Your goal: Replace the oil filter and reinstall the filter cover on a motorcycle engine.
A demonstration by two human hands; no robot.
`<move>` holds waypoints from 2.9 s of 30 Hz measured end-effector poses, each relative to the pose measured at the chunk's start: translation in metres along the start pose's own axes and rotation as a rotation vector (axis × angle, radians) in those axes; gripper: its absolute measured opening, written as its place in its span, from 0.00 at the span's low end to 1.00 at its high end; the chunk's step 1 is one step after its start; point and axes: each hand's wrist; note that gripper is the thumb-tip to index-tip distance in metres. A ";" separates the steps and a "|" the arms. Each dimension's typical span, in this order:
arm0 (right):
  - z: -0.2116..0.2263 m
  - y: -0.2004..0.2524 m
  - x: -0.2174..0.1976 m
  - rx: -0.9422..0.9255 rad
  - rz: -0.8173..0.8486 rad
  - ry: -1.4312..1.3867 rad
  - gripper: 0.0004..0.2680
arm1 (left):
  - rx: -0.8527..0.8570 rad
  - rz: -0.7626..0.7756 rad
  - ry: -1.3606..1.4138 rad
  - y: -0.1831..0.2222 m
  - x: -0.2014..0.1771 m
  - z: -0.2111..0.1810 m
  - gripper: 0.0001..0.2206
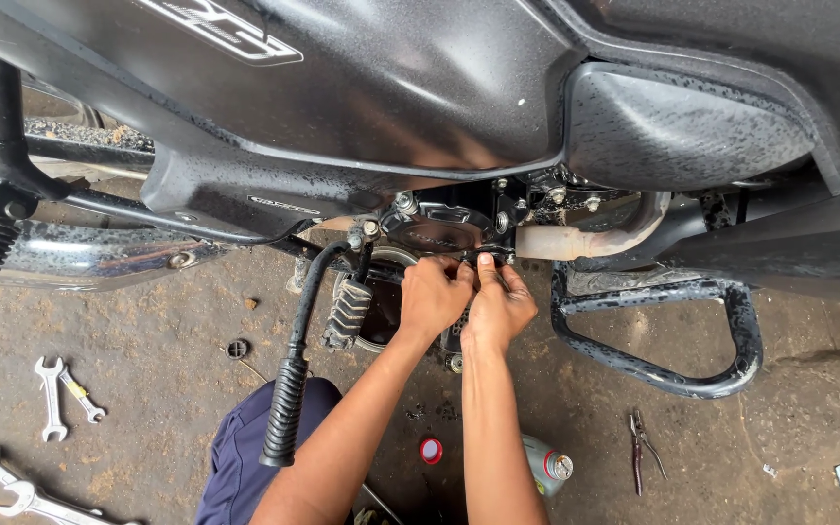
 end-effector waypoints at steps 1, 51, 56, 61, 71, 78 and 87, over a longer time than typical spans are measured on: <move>0.001 0.001 0.001 0.007 -0.009 0.007 0.05 | 0.030 0.001 -0.005 -0.002 0.003 0.004 0.10; -0.004 0.097 -0.151 0.114 0.183 0.129 0.19 | -0.265 0.198 0.725 -0.016 0.037 0.040 0.06; -0.071 0.220 -0.279 0.017 0.419 0.909 0.15 | -0.281 0.163 0.656 0.019 0.027 0.031 0.10; -0.134 0.287 -0.332 0.712 1.202 0.978 0.27 | 0.369 0.608 0.130 0.058 0.006 0.054 0.12; -0.066 0.228 -0.317 0.684 0.659 0.844 0.07 | 0.320 1.227 -1.045 0.151 0.025 0.147 0.27; -0.081 0.221 -0.335 0.800 0.526 -0.099 0.05 | 0.123 1.211 -0.823 0.146 0.034 0.184 0.19; -0.147 0.231 -0.311 0.432 0.231 0.345 0.07 | 0.028 0.883 -1.216 0.086 0.012 0.174 0.15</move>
Point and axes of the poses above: each hand's wrist, its own y-axis away from the middle knuckle, its own x-axis out of the palm, z = x × y, and after that the axes turned 11 degrees about -x, right-handed
